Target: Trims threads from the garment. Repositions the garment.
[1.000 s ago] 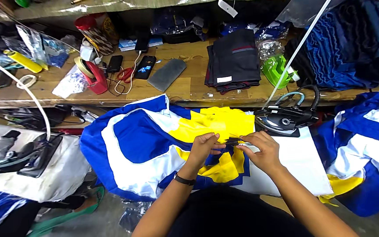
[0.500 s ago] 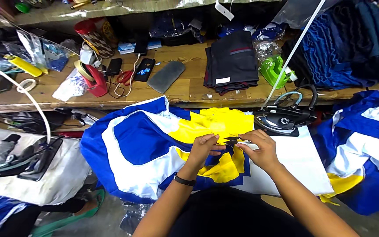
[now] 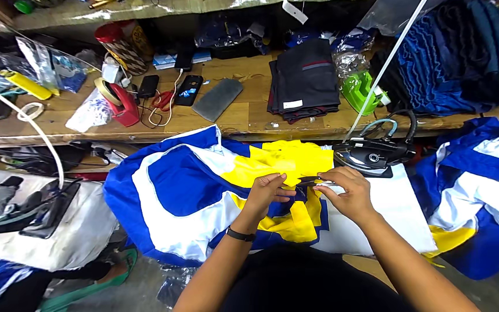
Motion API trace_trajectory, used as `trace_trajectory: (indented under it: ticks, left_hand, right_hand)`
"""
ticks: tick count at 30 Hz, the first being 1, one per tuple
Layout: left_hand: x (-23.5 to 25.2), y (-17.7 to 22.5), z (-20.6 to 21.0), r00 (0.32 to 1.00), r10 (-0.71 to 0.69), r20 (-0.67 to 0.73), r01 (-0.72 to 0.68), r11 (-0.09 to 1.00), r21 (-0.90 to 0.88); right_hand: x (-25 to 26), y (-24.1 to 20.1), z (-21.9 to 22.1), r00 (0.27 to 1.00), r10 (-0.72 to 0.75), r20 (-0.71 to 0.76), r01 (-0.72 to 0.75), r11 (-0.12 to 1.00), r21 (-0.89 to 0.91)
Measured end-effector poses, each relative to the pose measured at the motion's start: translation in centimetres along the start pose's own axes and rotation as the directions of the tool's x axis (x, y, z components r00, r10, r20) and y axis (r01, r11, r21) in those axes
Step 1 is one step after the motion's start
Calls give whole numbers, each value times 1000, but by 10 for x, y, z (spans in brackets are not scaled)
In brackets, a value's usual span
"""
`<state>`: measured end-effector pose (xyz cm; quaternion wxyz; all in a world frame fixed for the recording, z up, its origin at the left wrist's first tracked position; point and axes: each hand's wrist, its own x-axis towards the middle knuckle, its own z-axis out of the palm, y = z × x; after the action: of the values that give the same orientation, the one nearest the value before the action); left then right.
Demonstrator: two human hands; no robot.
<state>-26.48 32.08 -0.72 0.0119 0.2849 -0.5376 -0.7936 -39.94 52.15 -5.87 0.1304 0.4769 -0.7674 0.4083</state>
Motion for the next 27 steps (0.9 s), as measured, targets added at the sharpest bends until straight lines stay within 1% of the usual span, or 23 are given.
trace_trajectory:
  ticks: [3,6,10,13,21,24,27]
  left_hand:
    - [1,0,-1,1000,-1,-5,1,1000,23]
    - [2,0,-1,1000,-1,-6,2,1000,27]
    - [1,0,-2,1000,3,2,-3,999,35]
    - [1,-1,-2,1000,9,12,-9,999,47]
    - [2,-3,-4,999,21,27,-23,997,78]
    - [3,-5,-5,999,45,7,-46,994,97]
    - [5,-6,-7,998,55,-31,-53,997,54]
  right_hand:
    - [1,2,-2,998,-63,-4,62,997,-43]
    - [2,5,1,996,-93,6,93,995,-27]
    - [4,5,2,994,-103,40,101,994,33]
    - [5,4,3,995,-83,54,80,995,60]
    - [10,1,5,992,-91,84,89,996,24]
    - [7,-2,0,992,-46,115,42,998,39]
    - [2,-7,-16,975,116,188,-125,991,41]
